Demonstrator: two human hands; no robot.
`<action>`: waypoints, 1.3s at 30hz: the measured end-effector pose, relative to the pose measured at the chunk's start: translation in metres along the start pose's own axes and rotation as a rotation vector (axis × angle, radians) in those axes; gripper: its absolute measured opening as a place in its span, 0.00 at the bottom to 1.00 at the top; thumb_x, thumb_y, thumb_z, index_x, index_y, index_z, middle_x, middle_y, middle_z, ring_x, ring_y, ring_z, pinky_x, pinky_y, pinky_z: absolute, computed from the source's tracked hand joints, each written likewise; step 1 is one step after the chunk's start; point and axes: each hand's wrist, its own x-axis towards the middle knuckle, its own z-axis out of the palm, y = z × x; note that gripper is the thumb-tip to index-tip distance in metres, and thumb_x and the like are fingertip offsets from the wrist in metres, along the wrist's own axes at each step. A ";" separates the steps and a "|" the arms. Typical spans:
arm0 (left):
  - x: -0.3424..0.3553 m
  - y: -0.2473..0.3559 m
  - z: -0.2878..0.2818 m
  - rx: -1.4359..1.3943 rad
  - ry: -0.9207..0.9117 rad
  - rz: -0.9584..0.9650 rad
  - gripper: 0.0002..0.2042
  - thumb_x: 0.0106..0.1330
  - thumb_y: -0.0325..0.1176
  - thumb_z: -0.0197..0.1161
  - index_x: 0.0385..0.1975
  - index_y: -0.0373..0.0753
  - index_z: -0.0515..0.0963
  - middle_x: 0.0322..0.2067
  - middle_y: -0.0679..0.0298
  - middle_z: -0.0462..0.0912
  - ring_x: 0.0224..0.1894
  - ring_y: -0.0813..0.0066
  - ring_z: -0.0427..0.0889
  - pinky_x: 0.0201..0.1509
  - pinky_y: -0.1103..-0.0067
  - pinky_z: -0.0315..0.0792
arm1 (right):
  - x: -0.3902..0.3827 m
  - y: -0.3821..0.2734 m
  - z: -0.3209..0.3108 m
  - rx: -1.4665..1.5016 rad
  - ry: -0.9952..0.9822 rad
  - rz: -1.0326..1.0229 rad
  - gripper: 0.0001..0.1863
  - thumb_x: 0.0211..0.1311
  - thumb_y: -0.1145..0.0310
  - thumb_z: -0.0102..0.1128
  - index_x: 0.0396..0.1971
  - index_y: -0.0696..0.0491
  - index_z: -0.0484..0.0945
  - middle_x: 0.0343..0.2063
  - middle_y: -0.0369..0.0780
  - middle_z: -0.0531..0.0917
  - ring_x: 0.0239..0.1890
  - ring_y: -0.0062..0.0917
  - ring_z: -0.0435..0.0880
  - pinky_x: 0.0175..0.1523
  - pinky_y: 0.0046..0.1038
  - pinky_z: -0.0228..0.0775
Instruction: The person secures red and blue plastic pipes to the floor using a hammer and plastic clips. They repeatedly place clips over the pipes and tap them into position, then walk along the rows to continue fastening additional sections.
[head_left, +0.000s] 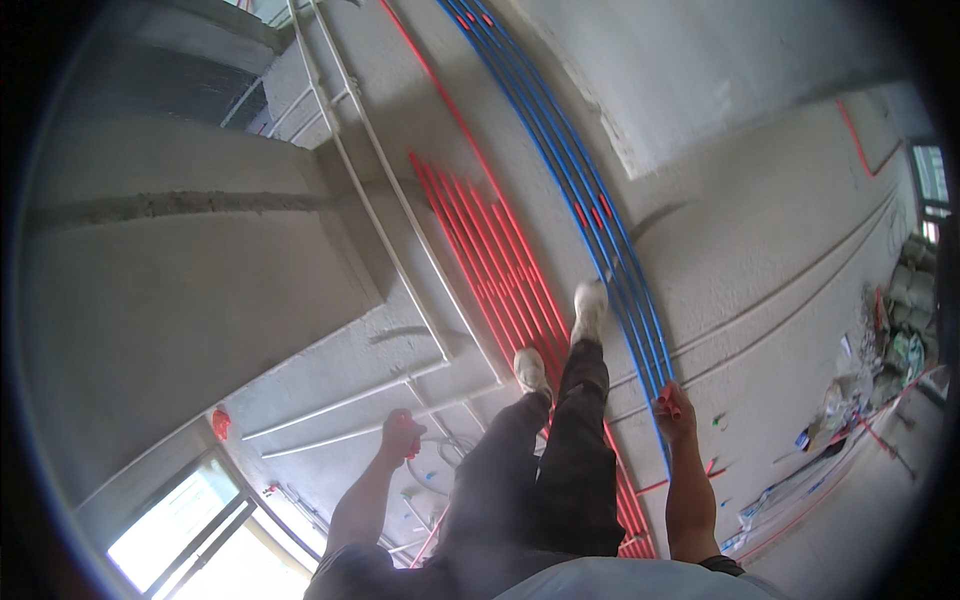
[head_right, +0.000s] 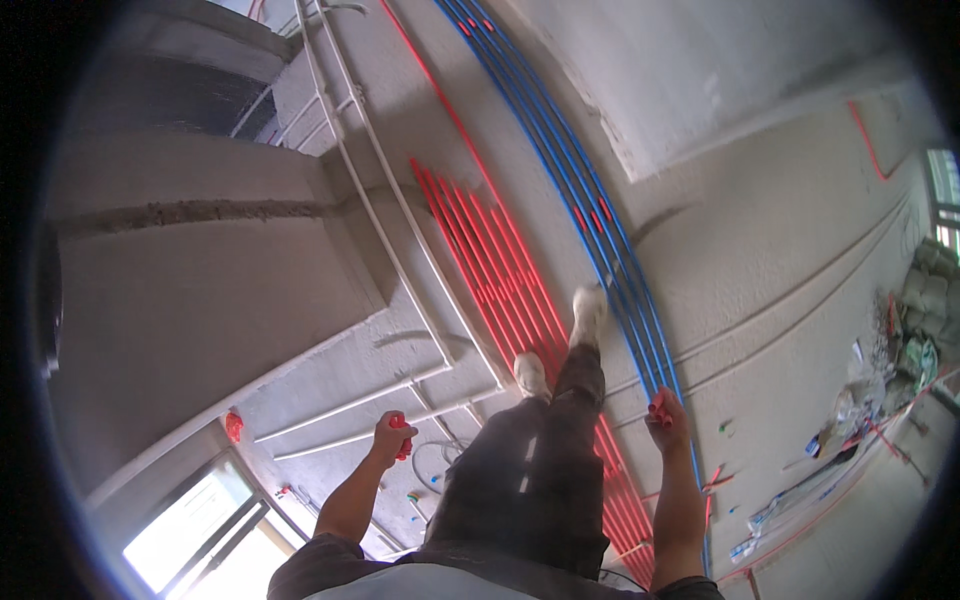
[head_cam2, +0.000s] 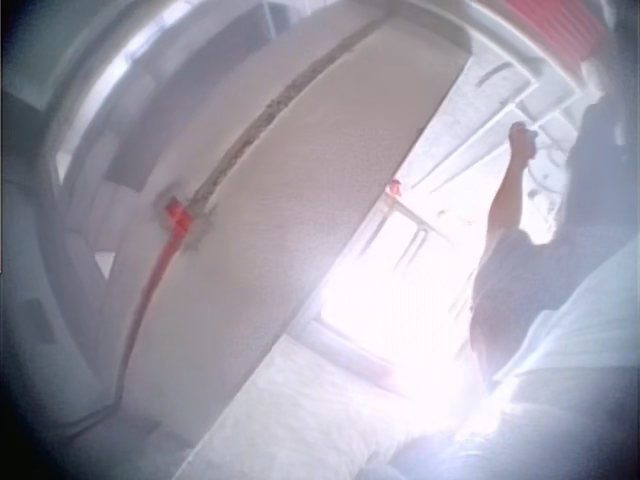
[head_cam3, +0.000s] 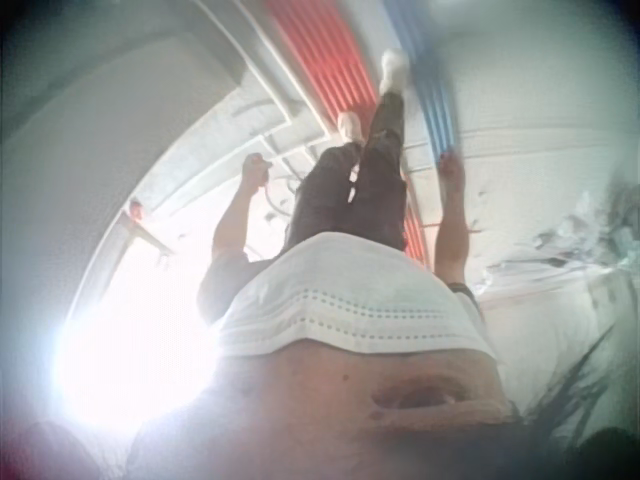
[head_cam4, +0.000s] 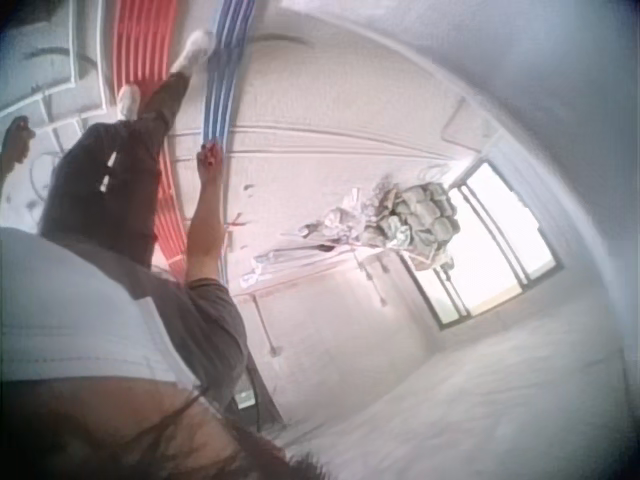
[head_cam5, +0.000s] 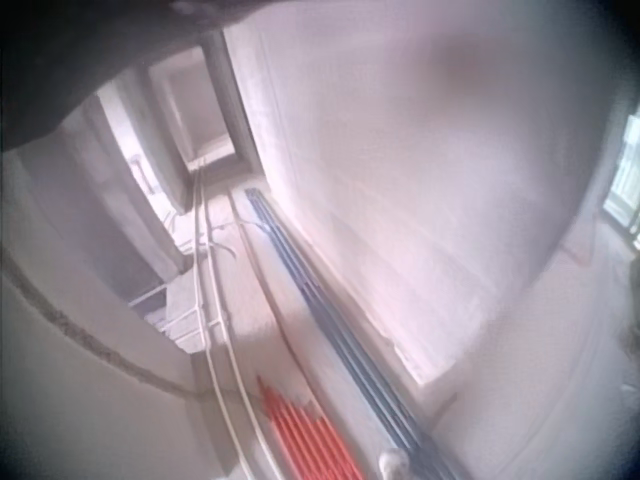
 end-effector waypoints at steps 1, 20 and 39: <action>0.006 0.021 -0.003 -0.041 -0.009 -0.009 0.26 0.56 0.23 0.74 0.55 0.40 0.72 0.29 0.61 0.79 0.18 0.70 0.78 0.17 0.71 0.76 | 0.013 -0.017 0.011 -0.031 -0.024 0.021 0.10 0.77 0.59 0.61 0.43 0.50 0.81 0.32 0.33 0.82 0.29 0.18 0.79 0.31 0.17 0.71; 0.089 0.334 -0.053 -1.162 0.026 -0.246 0.09 0.68 0.30 0.66 0.46 0.43 0.76 0.30 0.60 0.80 0.26 0.62 0.83 0.21 0.77 0.73 | 0.295 -0.202 0.625 -1.049 -0.247 0.164 0.17 0.68 0.67 0.69 0.50 0.60 0.77 0.30 0.41 0.83 0.22 0.25 0.82 0.24 0.28 0.78; 0.452 0.884 -0.288 -1.076 -0.034 0.185 0.31 0.59 0.29 0.73 0.65 0.37 0.72 0.40 0.62 0.82 0.36 0.74 0.83 0.33 0.78 0.79 | 0.655 -0.054 1.245 -1.752 -0.517 -0.086 0.11 0.65 0.70 0.69 0.36 0.59 0.76 0.27 0.39 0.83 0.21 0.26 0.86 0.27 0.31 0.76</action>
